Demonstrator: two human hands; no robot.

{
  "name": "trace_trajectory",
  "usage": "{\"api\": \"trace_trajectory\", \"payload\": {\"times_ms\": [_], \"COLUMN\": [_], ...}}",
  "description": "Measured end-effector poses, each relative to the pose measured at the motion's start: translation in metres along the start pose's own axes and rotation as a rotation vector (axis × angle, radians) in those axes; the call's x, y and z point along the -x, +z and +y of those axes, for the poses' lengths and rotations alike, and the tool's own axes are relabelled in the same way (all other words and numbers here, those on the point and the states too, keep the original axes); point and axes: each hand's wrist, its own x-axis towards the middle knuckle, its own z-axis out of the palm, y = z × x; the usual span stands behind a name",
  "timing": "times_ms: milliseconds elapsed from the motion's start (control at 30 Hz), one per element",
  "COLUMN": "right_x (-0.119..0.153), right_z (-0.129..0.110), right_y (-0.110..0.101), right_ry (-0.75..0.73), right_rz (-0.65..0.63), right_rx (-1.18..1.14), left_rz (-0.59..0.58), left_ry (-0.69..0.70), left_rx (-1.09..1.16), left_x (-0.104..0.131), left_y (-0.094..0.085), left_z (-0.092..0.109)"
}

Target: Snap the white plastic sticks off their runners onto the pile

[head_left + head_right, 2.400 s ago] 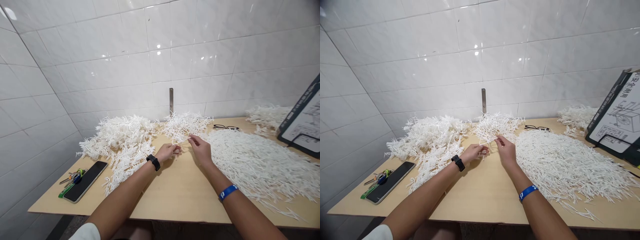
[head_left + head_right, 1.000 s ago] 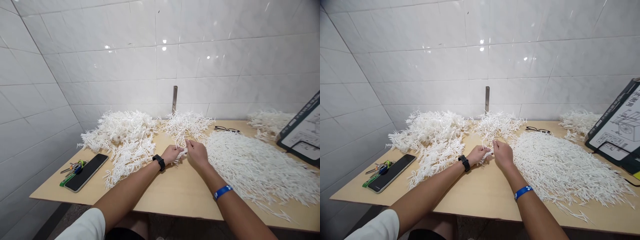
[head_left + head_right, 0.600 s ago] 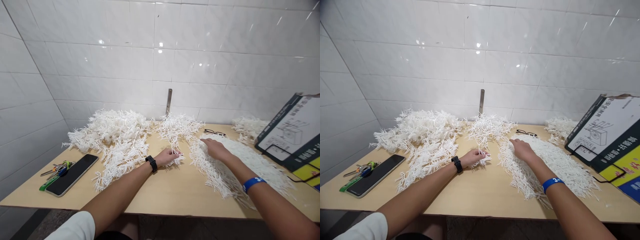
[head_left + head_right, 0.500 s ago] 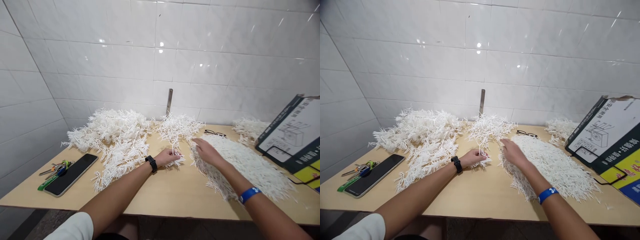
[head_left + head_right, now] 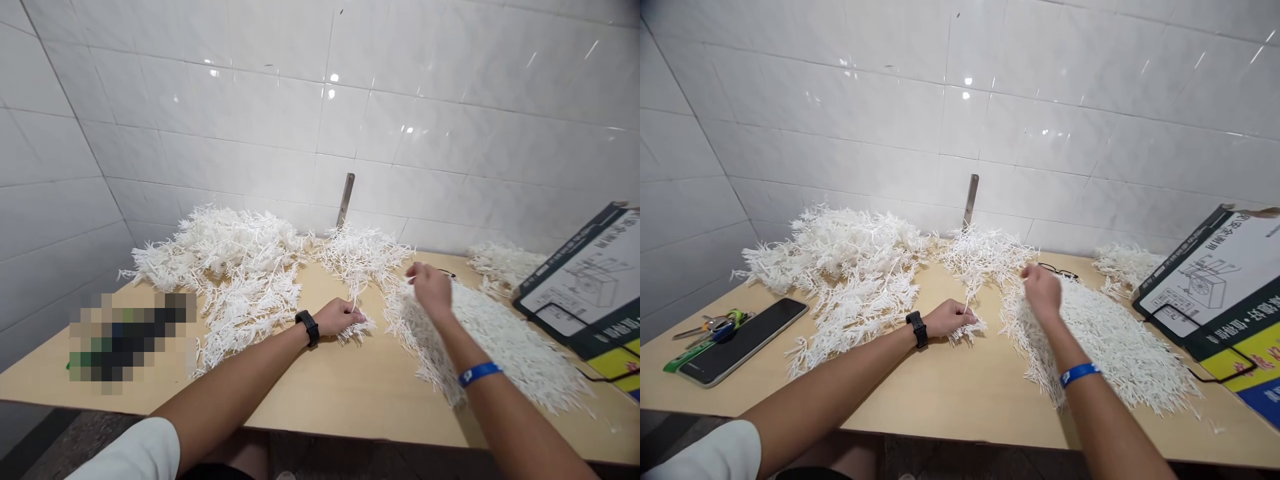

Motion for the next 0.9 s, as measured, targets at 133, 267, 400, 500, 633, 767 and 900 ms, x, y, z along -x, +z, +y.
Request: {"api": "trace_trajectory", "payload": {"times_ms": [133,267,400,500,633,767,900], "right_x": [-0.043,-0.026,0.003,0.022,0.051,0.067,0.033], "right_z": [0.032,0.040,0.021,0.003,-0.012,-0.016,-0.004], "right_y": [-0.031,-0.029,-0.013,0.002,0.025,0.042,0.023], "right_ry": [-0.145,-0.256,-0.295,-0.321,-0.344,-0.363,-0.103], "right_rz": [-0.221,-0.528,-0.512,-0.452,-0.566,-0.523,-0.136], "right_rx": [0.375,0.730,0.594,0.257,-0.072,-0.073,-0.108], "left_rz": [-0.001,-0.066,-0.064,-0.058,-0.049,-0.024,-0.068], "left_ry": [0.035,0.078,0.105,0.147,0.152,0.142,0.096], "left_rx": [0.013,-0.010,0.002,-0.033,-0.073,-0.040,0.025], "left_x": [0.000,-0.002,-0.004,-0.004,-0.005,-0.005,-0.005], "left_y": [-0.001,-0.001,-0.002,-0.003,-0.002,0.000,0.001], "left_z": [0.003,0.001,-0.004,-0.004,-0.005,-0.009,-0.011]}}
